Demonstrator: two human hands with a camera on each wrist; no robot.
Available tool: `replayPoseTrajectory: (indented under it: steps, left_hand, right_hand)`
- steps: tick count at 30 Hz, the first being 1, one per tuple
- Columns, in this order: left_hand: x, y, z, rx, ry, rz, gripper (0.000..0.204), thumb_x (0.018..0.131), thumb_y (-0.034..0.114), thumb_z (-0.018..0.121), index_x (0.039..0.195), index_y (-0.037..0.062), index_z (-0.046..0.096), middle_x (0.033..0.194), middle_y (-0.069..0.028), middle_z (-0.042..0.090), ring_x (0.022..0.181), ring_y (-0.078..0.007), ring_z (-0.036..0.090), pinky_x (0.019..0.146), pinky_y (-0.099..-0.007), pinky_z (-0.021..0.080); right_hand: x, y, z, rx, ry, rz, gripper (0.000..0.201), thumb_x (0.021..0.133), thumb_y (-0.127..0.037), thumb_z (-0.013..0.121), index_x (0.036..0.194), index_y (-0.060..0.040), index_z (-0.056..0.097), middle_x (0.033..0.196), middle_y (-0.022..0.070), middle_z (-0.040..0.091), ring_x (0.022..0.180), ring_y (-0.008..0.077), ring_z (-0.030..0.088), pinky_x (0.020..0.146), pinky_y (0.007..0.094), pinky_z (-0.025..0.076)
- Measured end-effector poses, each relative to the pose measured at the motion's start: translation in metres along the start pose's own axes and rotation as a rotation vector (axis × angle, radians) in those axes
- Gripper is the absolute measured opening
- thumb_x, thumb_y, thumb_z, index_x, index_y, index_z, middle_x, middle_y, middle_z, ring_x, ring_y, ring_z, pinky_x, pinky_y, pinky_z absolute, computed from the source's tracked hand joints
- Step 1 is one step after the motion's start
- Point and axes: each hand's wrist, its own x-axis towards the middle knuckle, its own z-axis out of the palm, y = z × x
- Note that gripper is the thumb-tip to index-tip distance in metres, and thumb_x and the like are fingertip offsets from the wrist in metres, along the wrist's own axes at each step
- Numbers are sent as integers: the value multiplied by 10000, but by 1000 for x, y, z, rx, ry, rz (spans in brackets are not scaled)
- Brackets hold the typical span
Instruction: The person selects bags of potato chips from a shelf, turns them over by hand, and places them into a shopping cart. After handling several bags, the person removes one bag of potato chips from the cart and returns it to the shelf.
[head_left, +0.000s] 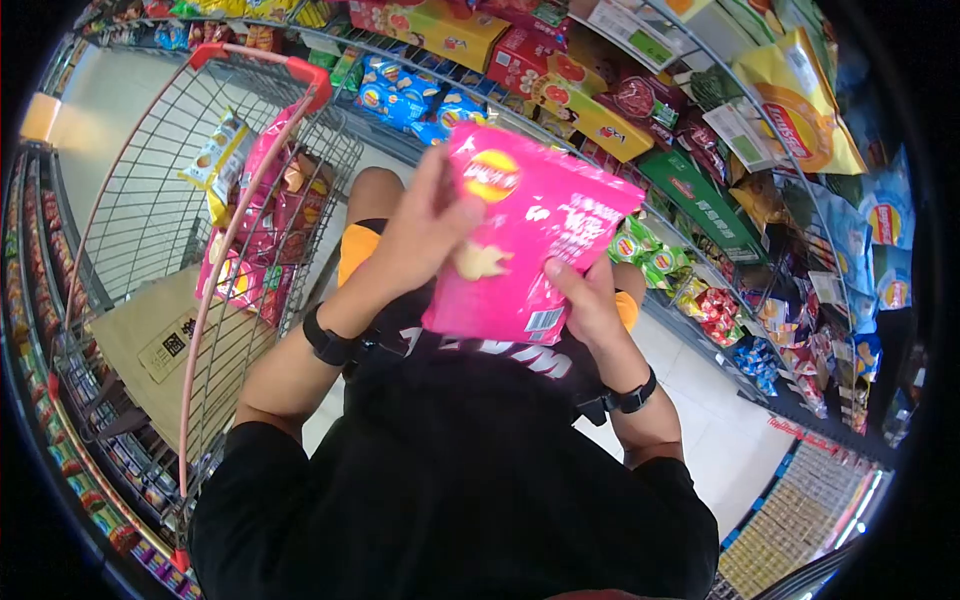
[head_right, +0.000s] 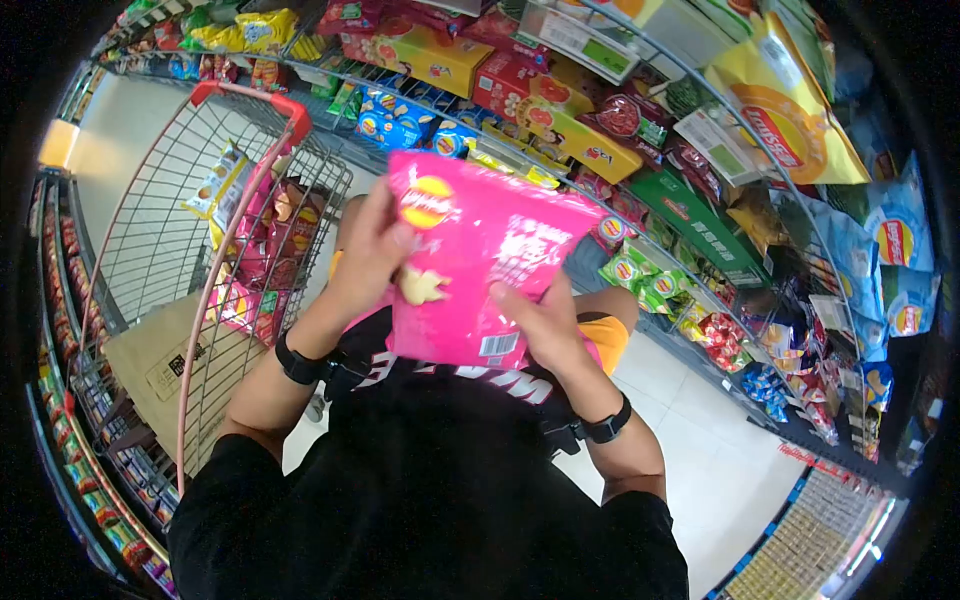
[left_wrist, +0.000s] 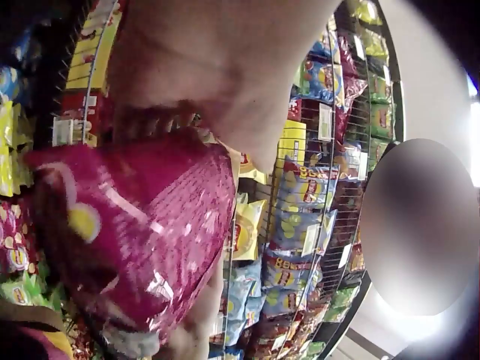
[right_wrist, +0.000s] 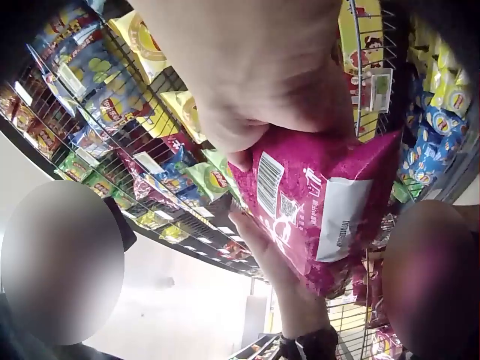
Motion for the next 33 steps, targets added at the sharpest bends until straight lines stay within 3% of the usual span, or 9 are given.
replayPoseTrajectory:
  steps: [2,5,8,12,19,25,28,31,33]
  left_hand:
    - [-10,-6,3,116,-60,8,664,866,170,665,1368,-5,267,1272,-109,493,1163,-158,492,982,-317,410]
    - [-16,-12,3,37,-110,-149,673,845,159,691,1362,-11,296,1243,-109,519,1136,-158,516,961,-311,428]
    - [-13,-25,-7,20,18,-314,617,843,154,691,1333,-14,356,1201,-103,554,1100,-150,544,937,-305,447]
    - [-9,-27,-7,-248,110,-491,433,899,150,621,1266,-1,448,1142,-96,601,988,-148,621,859,-293,510]
    - [-6,-39,-14,-324,108,-567,447,908,245,620,1239,-7,456,1073,-113,634,896,-162,665,780,-288,550]
    - [-7,-35,-13,-307,99,-503,466,912,235,606,1277,6,425,1114,-108,618,965,-164,641,840,-301,525]
    - [-7,-26,-11,-444,185,-492,481,899,161,610,1310,17,406,1109,-99,616,999,-166,617,884,-303,492]
    - [0,-35,-12,114,329,-4,491,861,105,643,1298,26,433,1149,-100,588,1013,-149,589,910,-306,466]
    - [5,-25,-26,231,67,-57,564,848,68,648,1343,19,382,1199,-111,551,1076,-164,555,925,-315,453]
  right_hand:
    - [5,0,2,36,53,9,396,874,-94,642,1225,-1,485,1118,80,611,1004,149,597,873,319,495]
    - [11,1,5,43,57,15,382,902,-122,624,1235,-8,477,1160,85,591,1017,155,595,889,317,494]
    - [15,10,4,114,74,110,413,914,-155,617,1263,-15,445,1183,85,574,1025,150,591,896,315,490]
    - [22,10,4,224,69,355,468,918,-226,615,1288,-28,406,1196,104,570,1039,173,611,871,340,529]
    - [32,11,7,247,83,424,420,921,-271,603,1245,-42,466,1134,101,614,985,197,644,838,353,548]
    - [33,13,5,275,75,380,388,926,-238,582,1235,-26,482,1145,120,618,1000,205,645,865,358,545]
    - [33,7,-1,323,82,343,383,906,-195,612,1228,-32,486,1135,113,619,987,201,645,867,355,538]
    - [39,0,-5,249,145,227,403,885,-151,642,1231,-34,473,1125,107,617,981,200,642,856,351,535]
    - [47,-8,2,150,222,99,461,862,-88,659,1255,-17,429,1147,111,598,1018,197,620,880,339,514]
